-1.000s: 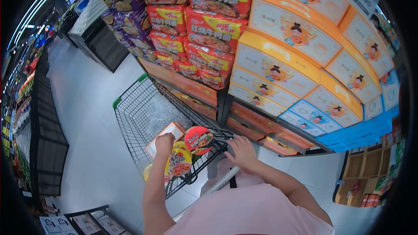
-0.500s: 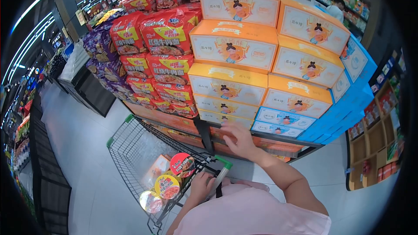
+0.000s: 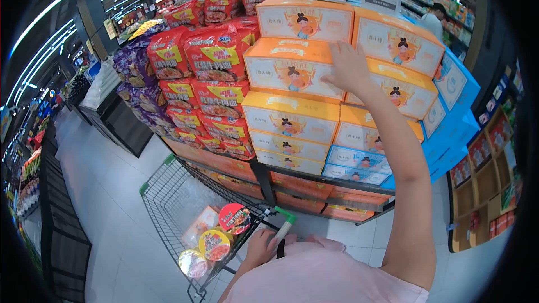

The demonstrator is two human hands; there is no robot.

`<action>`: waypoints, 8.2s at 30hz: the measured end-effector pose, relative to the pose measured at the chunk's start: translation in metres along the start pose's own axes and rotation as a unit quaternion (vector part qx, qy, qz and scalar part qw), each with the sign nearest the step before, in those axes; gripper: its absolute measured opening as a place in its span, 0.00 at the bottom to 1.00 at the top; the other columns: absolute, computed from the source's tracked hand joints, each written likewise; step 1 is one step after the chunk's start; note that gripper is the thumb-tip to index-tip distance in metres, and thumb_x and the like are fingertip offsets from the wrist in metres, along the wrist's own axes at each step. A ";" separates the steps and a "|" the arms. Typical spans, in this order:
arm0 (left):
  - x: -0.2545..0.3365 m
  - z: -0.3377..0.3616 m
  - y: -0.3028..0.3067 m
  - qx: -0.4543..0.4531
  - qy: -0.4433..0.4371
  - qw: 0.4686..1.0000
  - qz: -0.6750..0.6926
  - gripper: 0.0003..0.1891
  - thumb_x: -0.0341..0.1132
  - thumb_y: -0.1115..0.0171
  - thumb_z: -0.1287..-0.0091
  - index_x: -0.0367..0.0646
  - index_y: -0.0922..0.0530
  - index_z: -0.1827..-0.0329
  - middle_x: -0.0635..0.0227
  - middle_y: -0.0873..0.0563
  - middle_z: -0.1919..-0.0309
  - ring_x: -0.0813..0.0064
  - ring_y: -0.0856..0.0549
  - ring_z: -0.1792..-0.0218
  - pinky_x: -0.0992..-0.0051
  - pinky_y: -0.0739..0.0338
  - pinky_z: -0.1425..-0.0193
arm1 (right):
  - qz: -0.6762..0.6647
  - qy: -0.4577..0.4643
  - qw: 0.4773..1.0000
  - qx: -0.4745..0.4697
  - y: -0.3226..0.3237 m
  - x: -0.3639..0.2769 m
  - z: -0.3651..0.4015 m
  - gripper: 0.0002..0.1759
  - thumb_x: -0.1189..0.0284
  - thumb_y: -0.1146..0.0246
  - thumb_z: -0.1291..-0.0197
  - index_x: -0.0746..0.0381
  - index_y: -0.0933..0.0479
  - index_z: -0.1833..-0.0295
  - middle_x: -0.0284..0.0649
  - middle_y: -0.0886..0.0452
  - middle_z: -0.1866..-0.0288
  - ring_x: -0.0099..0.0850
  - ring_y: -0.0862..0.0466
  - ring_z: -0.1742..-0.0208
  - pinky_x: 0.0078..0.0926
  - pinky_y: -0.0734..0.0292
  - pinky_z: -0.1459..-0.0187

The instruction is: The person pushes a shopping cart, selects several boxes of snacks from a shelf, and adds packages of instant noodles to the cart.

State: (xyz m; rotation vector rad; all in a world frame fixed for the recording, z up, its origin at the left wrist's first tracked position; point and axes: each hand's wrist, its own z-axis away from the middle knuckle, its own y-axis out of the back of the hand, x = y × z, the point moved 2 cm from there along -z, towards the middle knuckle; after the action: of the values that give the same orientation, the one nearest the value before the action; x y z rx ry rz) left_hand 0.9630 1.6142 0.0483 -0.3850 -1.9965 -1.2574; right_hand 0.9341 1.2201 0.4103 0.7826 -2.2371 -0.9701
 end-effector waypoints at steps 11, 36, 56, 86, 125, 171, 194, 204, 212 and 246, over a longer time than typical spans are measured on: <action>-0.004 0.001 -0.004 0.004 -0.010 1.000 -0.002 0.11 0.35 0.36 0.39 0.40 0.20 0.57 0.58 0.18 0.61 0.55 0.18 0.59 0.63 0.23 0.56 | 0.020 0.007 0.997 -0.076 0.003 -0.001 0.000 0.43 0.46 0.33 0.49 0.60 0.35 0.34 0.44 0.26 0.40 0.40 0.27 0.36 0.55 0.45 0.31; -0.008 0.000 -0.004 -0.010 -0.010 0.999 0.035 0.12 0.35 0.36 0.40 0.39 0.20 0.56 0.56 0.18 0.60 0.53 0.18 0.57 0.62 0.23 0.53 | 0.067 -0.071 0.995 -0.028 0.063 0.151 -0.016 0.41 0.53 0.27 0.55 0.62 0.36 0.40 0.43 0.25 0.40 0.40 0.29 0.33 0.52 0.46 0.29; -0.009 0.000 -0.006 -0.016 -0.018 0.999 0.029 0.10 0.35 0.36 0.39 0.38 0.20 0.58 0.56 0.19 0.62 0.53 0.19 0.59 0.62 0.24 0.55 | -0.047 0.016 0.998 0.030 0.076 0.179 -0.024 0.37 0.67 0.24 0.60 0.59 0.29 0.40 0.41 0.27 0.45 0.41 0.28 0.40 0.36 0.34 0.37; 0.077 -0.021 0.108 0.070 0.088 0.891 0.440 0.39 0.34 0.33 0.45 0.38 0.43 0.31 0.62 0.26 0.41 0.71 0.26 0.38 0.69 0.32 0.34 | -0.464 0.272 0.776 -0.328 0.056 -0.132 0.169 0.36 0.62 0.25 0.56 0.65 0.29 0.42 0.44 0.28 0.51 0.41 0.26 0.45 0.35 0.27 0.48; -0.068 0.101 0.097 0.224 0.374 0.729 0.527 0.31 0.50 0.51 0.27 0.36 0.39 0.29 0.61 0.29 0.33 0.67 0.29 0.33 0.63 0.39 0.28 | -0.793 -0.178 0.436 -0.387 -0.095 -0.204 0.321 0.27 0.68 0.49 0.28 0.64 0.45 0.29 0.42 0.32 0.37 0.27 0.31 0.36 0.27 0.37 0.35; -0.105 0.210 0.139 0.502 0.277 0.649 0.501 0.22 0.35 0.35 0.36 0.42 0.34 0.44 0.61 0.21 0.50 0.70 0.18 0.49 0.68 0.21 0.45 | -0.540 0.338 0.770 -0.042 -0.051 -0.424 0.287 0.66 0.53 0.20 0.67 0.68 0.51 0.26 0.57 0.48 0.25 0.52 0.48 0.24 0.56 0.55 0.28; -0.104 0.202 0.116 0.526 0.260 0.721 0.369 0.38 0.65 0.57 0.31 0.43 0.41 0.30 0.57 0.27 0.40 0.64 0.28 0.39 0.62 0.36 0.35 | -0.698 0.174 0.631 -0.290 -0.115 -0.450 0.338 0.55 0.68 0.22 0.58 0.68 0.50 0.29 0.51 0.40 0.32 0.48 0.37 0.30 0.51 0.41 0.31; -0.093 0.195 0.115 0.307 0.209 0.456 0.809 0.36 0.62 0.53 0.31 0.44 0.37 0.29 0.52 0.28 0.35 0.52 0.26 0.37 0.45 0.28 0.39 | -0.890 0.005 0.112 -0.442 -0.104 -0.448 0.343 0.42 0.86 0.39 0.49 0.61 0.45 0.28 0.40 0.37 0.30 0.37 0.33 0.30 0.43 0.36 0.31; -0.108 0.212 0.126 0.400 0.292 0.458 0.738 0.29 0.49 0.44 0.34 0.40 0.32 0.34 0.56 0.22 0.42 0.60 0.20 0.43 0.56 0.22 0.42 | -0.899 0.045 0.110 -0.422 -0.121 -0.447 0.327 0.45 0.61 0.30 0.47 0.59 0.44 0.27 0.36 0.39 0.27 0.36 0.39 0.26 0.45 0.44 0.27; -0.135 0.228 0.127 0.332 0.266 0.390 0.816 0.34 0.59 0.56 0.31 0.38 0.34 0.35 0.43 0.23 0.47 0.45 0.17 0.53 0.50 0.14 0.65 | -0.930 -0.010 0.145 -0.338 -0.107 -0.441 0.302 0.48 0.42 0.40 0.42 0.50 0.54 0.24 0.33 0.44 0.25 0.33 0.41 0.25 0.42 0.43 0.28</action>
State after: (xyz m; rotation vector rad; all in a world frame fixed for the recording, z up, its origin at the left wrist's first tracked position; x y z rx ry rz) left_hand 1.0345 1.8906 -0.0235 -0.9449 -0.5278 0.7010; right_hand 1.0487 1.6002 0.0371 2.6165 0.9850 -2.1963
